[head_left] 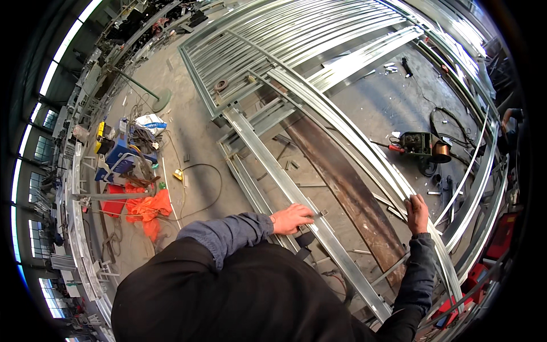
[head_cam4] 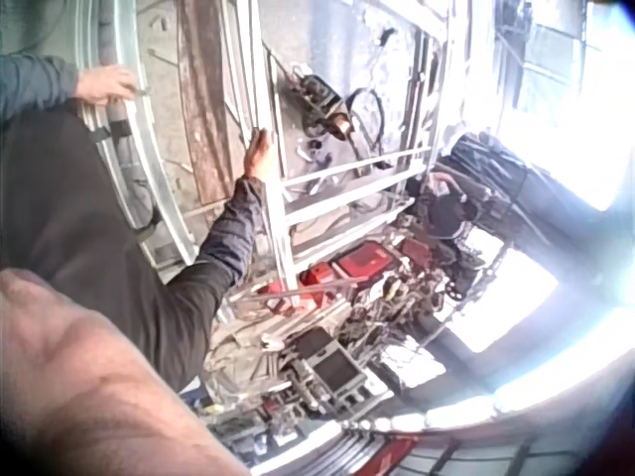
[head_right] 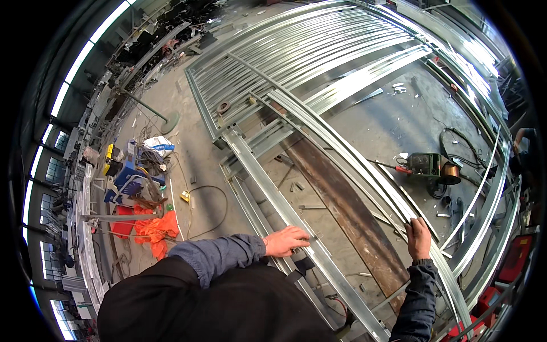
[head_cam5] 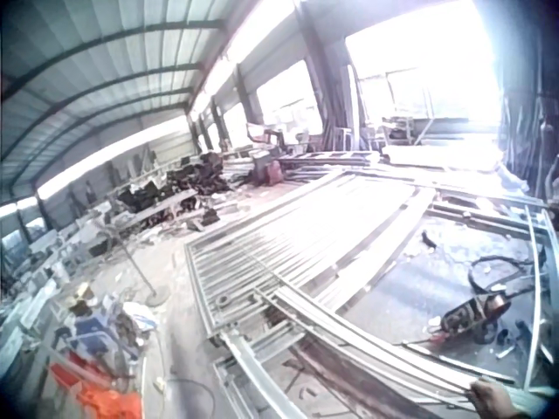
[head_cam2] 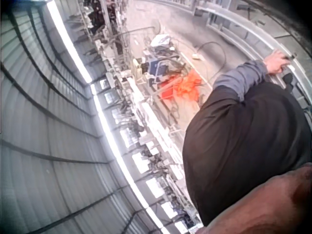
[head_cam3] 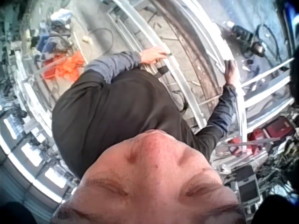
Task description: The person assembles a metal frame structure by aligning aluminum profiles, cutting them with an angle grinder, and fastening them with a pneumatic nail gun. The person repeatedly positions and secures crossbars to form a rectangular frame.
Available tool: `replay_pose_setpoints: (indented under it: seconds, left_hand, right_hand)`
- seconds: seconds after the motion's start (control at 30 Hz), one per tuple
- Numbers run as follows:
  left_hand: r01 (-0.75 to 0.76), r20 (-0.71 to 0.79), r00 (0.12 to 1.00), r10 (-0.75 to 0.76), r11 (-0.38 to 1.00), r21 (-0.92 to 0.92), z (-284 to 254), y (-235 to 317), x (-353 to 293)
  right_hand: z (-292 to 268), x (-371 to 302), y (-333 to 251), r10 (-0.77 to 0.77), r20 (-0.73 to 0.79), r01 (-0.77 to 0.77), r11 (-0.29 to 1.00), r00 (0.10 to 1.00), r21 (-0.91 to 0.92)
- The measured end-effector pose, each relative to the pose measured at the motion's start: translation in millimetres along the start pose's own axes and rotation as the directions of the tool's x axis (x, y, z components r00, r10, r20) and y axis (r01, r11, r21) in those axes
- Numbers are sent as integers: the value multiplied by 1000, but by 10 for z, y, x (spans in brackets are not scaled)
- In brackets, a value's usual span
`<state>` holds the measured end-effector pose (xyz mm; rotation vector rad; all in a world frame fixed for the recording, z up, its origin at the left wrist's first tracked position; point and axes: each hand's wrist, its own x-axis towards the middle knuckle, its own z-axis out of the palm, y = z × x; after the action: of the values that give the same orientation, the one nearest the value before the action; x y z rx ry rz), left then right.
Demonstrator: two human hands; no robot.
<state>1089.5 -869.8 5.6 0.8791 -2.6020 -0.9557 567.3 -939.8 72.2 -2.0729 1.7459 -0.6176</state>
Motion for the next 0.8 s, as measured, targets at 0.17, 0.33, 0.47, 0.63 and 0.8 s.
replay_pose_setpoints:
  seconds: [0.17, 0.33, 0.47, 0.63, 0.8]
  left_hand:
    - [-48, 11, 999, 48, 998, 28, -30, -35, -55]
    - [-147, 96, 985, 146, 989, 8, -149, -150, -40]
    - [-207, 137, 970, 201, 978, 31, -146, -264, -43]
    - [-263, 172, 952, 252, 964, 46, -175, -381, -63]
    - [-337, 127, 936, 328, 940, 54, -170, -500, -139]
  right_hand:
    - [-238, 550, -1367, -128, -63, 133, 988, 990, 82]
    - [-294, 950, -2848, -215, -103, 224, 971, 971, 89]
    - [-341, 1192, -4072, -217, -24, 217, 976, 976, 22]
    - [-203, 956, -4600, -158, 32, 159, 986, 987, -45]
    - [-69, -27, -3896, -34, 121, 53, 987, 992, -155]
